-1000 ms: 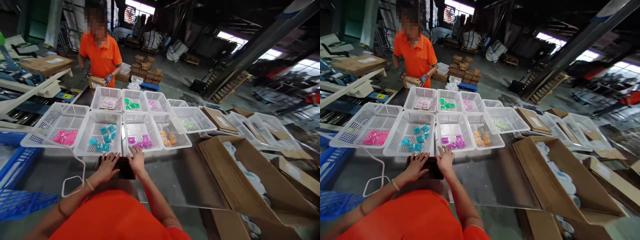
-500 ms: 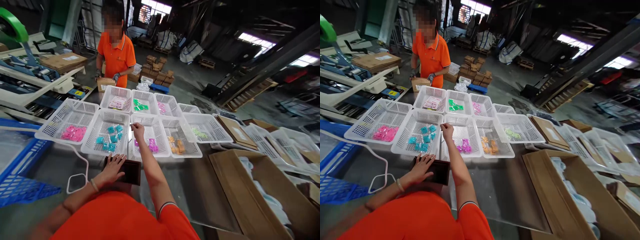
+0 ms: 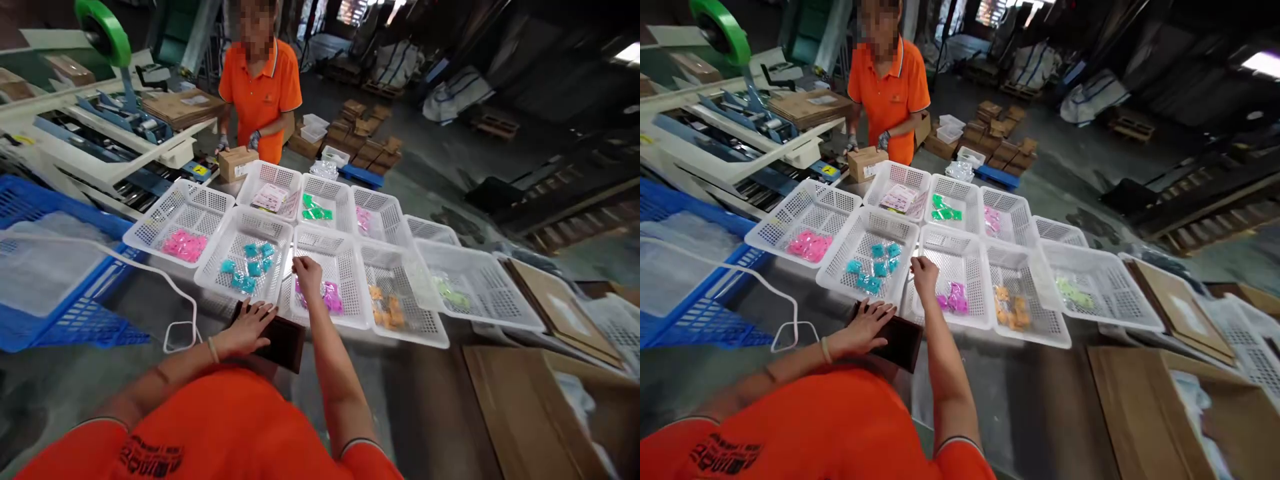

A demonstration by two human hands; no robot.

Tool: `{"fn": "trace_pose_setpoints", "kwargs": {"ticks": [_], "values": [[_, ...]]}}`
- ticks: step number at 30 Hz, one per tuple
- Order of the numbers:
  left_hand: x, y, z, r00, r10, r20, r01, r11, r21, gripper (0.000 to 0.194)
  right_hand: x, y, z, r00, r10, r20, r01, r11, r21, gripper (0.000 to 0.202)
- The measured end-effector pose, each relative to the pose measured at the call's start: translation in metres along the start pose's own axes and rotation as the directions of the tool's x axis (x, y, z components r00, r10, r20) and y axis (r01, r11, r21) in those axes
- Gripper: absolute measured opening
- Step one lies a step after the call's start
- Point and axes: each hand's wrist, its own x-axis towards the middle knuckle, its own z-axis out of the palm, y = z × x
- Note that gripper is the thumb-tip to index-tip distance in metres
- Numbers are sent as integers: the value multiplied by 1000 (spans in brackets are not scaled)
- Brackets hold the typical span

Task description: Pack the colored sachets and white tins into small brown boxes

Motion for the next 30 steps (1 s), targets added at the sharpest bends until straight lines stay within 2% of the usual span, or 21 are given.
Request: {"fn": "trace_pose_setpoints", "kwargs": {"ticks": [3, 5, 8, 10, 13, 16, 20, 30], "values": [[1, 0, 0, 1000, 11, -7, -11, 1000, -7, 93, -21, 13, -7, 998, -14, 57, 18, 997, -72, 78], [1, 0, 0, 1000, 10, -15, -10, 1000, -10, 95, -41, 26, -12, 989, -80, 128, 98, 985, -142, 78], [0, -1, 1, 1000, 12, -18, -12, 1000, -8, 96, -77, 51, -22, 944, -228, 240, 292, 913, -284, 58], [-1, -1, 3, 999, 23, -22, -23, 1000, 10, 95, -104, 66, -29, 923, -265, 278, 363, 839, -406, 37], [-6, -4, 8, 999, 27, -46, -24, 997, 69, 88, -146, 81, -35, 928, -217, 304, 362, 719, -594, 24], [-7, -14, 14, 995, 25, -94, -11, 990, 139, 81, -174, 86, -28, 940, -118, 321, 319, 640, -699, 33], [-2, -27, 18, 990, 47, -133, -22, 982, 187, 75, -181, 84, -18, 939, -77, 336, 314, 592, -742, 44], [2, -47, 18, 984, 94, -154, -61, 977, 204, 73, -177, 76, -14, 930, -73, 361, 335, 571, -750, 32]]}}
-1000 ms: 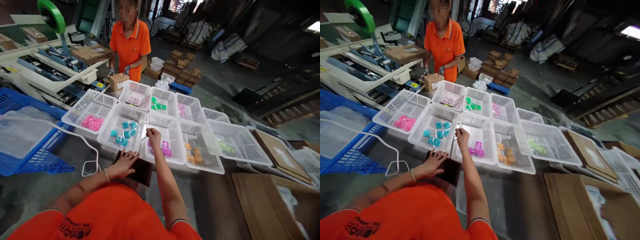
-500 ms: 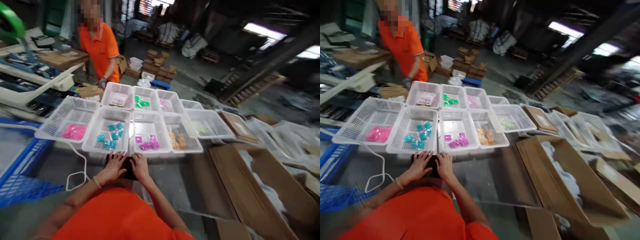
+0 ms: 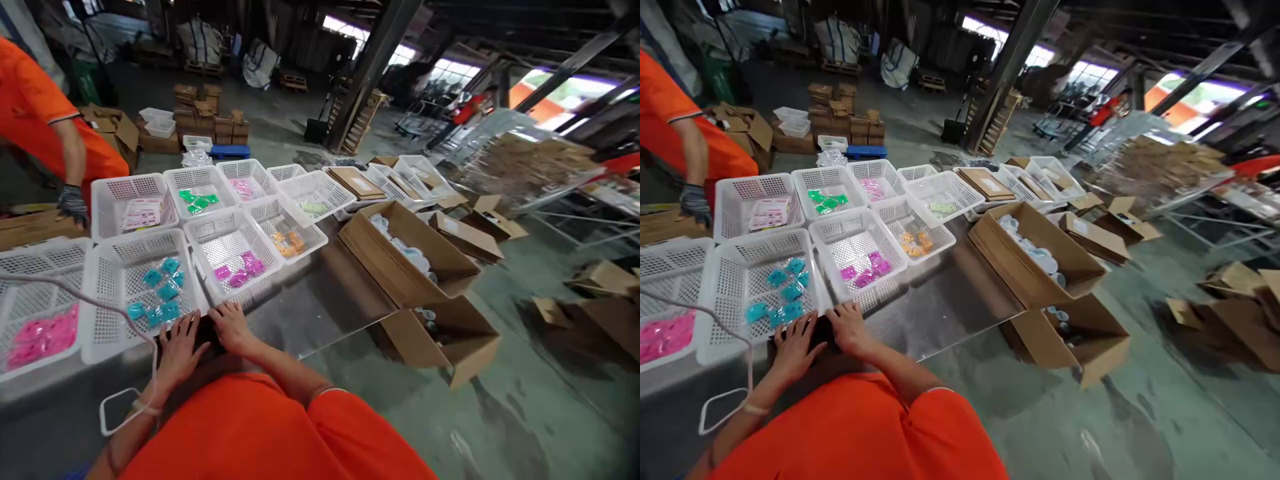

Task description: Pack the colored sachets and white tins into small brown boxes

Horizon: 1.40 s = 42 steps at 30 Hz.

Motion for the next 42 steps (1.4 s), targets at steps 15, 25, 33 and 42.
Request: {"fn": "trace_pose_setpoints", "kwargs": {"ticks": [15, 25, 33, 42], "values": [[2, 17, -15, 997, -41, 62, 41, 999, 0, 76, -2, 3, 3, 998, 53, -31, -52, 998, 38, 42], [3, 26, -23, 991, -66, 119, 73, 996, -55, 87, -5, 17, 14, 997, 19, -71, -13, 997, 77, 48], [4, 34, -37, 981, -84, 172, 102, 990, -96, 89, -7, 33, 17, 952, 121, -281, -20, 942, 336, 44], [3, 30, -46, 975, -60, 215, 85, 990, -111, 103, -41, 84, -6, 870, 492, -1, -296, 524, 798, 49]]}}
